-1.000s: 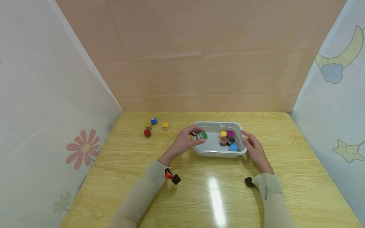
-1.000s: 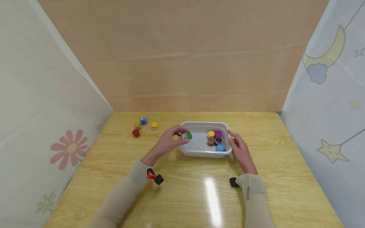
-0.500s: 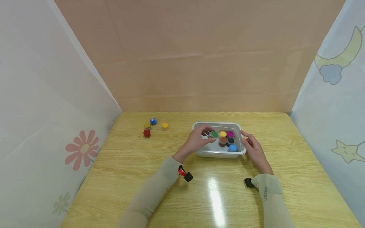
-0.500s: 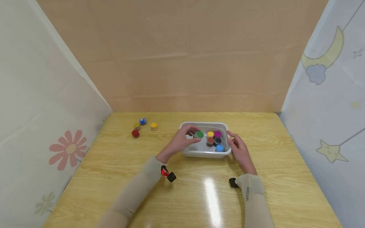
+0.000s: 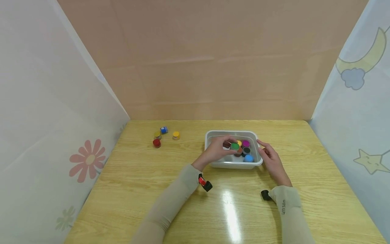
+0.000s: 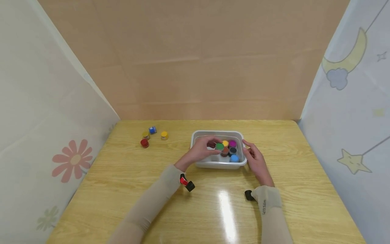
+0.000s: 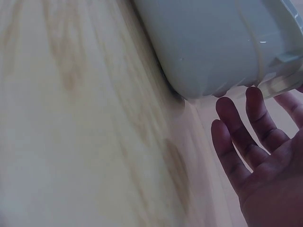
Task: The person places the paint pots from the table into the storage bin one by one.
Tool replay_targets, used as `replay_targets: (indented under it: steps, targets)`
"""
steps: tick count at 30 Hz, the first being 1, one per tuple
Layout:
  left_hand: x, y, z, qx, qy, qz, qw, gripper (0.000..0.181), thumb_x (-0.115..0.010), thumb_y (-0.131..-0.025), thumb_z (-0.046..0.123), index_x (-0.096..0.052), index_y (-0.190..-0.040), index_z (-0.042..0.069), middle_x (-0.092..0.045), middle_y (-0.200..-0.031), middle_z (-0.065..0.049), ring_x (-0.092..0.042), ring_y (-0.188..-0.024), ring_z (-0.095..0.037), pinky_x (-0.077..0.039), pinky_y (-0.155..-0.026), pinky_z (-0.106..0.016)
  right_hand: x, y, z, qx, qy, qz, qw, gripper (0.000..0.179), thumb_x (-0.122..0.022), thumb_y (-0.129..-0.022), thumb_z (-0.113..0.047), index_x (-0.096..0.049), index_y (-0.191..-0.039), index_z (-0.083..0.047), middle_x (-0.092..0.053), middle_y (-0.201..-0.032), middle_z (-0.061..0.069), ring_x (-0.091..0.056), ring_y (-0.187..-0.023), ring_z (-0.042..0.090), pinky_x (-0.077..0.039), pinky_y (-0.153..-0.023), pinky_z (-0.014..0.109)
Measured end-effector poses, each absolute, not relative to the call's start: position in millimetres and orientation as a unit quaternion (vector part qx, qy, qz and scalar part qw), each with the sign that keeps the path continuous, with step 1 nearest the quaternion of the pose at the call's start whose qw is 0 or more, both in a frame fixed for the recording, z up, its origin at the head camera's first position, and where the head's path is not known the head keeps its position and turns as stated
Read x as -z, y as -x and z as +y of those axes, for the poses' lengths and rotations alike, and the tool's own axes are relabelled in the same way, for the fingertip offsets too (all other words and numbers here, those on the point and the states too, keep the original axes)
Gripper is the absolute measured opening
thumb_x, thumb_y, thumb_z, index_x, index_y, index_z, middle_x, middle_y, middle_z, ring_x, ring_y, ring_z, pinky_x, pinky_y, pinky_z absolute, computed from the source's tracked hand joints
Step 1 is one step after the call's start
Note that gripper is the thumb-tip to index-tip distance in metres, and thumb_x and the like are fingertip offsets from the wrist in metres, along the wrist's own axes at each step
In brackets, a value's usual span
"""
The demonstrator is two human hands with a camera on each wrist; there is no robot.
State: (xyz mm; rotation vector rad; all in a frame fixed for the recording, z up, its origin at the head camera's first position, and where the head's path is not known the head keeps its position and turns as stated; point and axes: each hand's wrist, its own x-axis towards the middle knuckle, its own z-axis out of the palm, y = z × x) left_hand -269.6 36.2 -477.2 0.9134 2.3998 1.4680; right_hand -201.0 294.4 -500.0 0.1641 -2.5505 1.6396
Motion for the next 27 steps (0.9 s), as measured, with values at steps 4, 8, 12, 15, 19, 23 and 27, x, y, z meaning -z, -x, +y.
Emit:
replay_targets:
  steps: [4, 8, 12, 15, 19, 23, 27]
  targets:
    - [480, 272, 42, -0.488, -0.309, 0.810, 0.106, 0.029, -0.081, -0.090, 0.010, -0.071, -0.117, 0.010, -0.073, -0.117, -0.003, -0.068, -0.104, -0.011, -0.055, -0.090, -0.018, 492, 196, 292, -0.540, -0.056, -0.839, 0.050, 0.047, -0.046, -0.112, -0.020, -0.044, -0.152, 0.004, -0.053, -0.091, 0.019, -0.046, -0.080, 0.008, -0.041, -0.072, 0.020]
    - [482, 274, 46, -0.478, -0.307, 0.814, 0.116, 0.027, -0.082, -0.088, 0.006, -0.071, -0.113, 0.008, -0.072, -0.113, -0.004, -0.069, -0.102, -0.012, -0.056, -0.088, -0.018, 494, 197, 292, -0.547, -0.056, -0.834, 0.052, 0.048, -0.047, -0.112, -0.020, -0.043, -0.153, 0.004, -0.054, -0.092, 0.019, -0.047, -0.080, 0.008, -0.042, -0.072, 0.020]
    - [482, 276, 50, -0.466, -0.313, 0.818, 0.125, 0.029, -0.082, -0.086, 0.002, -0.071, -0.113, 0.006, -0.072, -0.111, -0.006, -0.068, -0.103, -0.015, -0.057, -0.087, -0.019, 496, 199, 293, -0.548, -0.054, -0.833, 0.052, 0.048, -0.047, -0.112, -0.020, -0.044, -0.153, 0.003, -0.054, -0.092, 0.018, -0.046, -0.081, 0.008, -0.041, -0.072, 0.020]
    - [483, 279, 52, -0.446, -0.322, 0.825, 0.130, 0.030, -0.084, -0.085, 0.002, -0.072, -0.113, 0.006, -0.071, -0.109, -0.005, -0.068, -0.099, -0.013, -0.056, -0.084, -0.016, 496, 199, 293, -0.547, -0.054, -0.834, 0.051, 0.048, -0.047, -0.112, -0.020, -0.043, -0.153, 0.004, -0.053, -0.092, 0.017, -0.046, -0.080, 0.008, -0.041, -0.072, 0.020]
    - [484, 282, 55, -0.423, -0.332, 0.833, 0.132, 0.032, -0.086, -0.083, 0.005, -0.074, -0.112, 0.007, -0.070, -0.105, -0.004, -0.067, -0.092, -0.011, -0.055, -0.079, -0.014, 494, 199, 292, -0.545, -0.052, -0.836, 0.049, 0.048, -0.047, -0.112, -0.021, -0.043, -0.153, 0.003, -0.052, -0.091, 0.015, -0.045, -0.081, 0.009, -0.040, -0.071, 0.021]
    - [484, 281, 59, -0.411, -0.335, 0.836, 0.140, 0.032, -0.087, -0.083, 0.006, -0.074, -0.112, 0.007, -0.072, -0.103, -0.005, -0.067, -0.087, -0.012, -0.055, -0.076, -0.015, 493, 198, 292, -0.545, -0.051, -0.835, 0.048, 0.048, -0.047, -0.112, -0.022, -0.043, -0.153, 0.003, -0.052, -0.092, 0.014, -0.046, -0.081, 0.009, -0.040, -0.071, 0.021]
    - [482, 279, 63, -0.388, -0.333, 0.846, 0.150, 0.030, -0.087, -0.084, 0.007, -0.075, -0.111, 0.009, -0.073, -0.104, -0.003, -0.066, -0.084, -0.007, -0.054, -0.076, -0.014, 493, 198, 292, -0.551, -0.051, -0.832, 0.047, 0.048, -0.048, -0.111, -0.022, -0.044, -0.153, 0.002, -0.054, -0.093, 0.015, -0.047, -0.082, 0.010, -0.041, -0.072, 0.021]
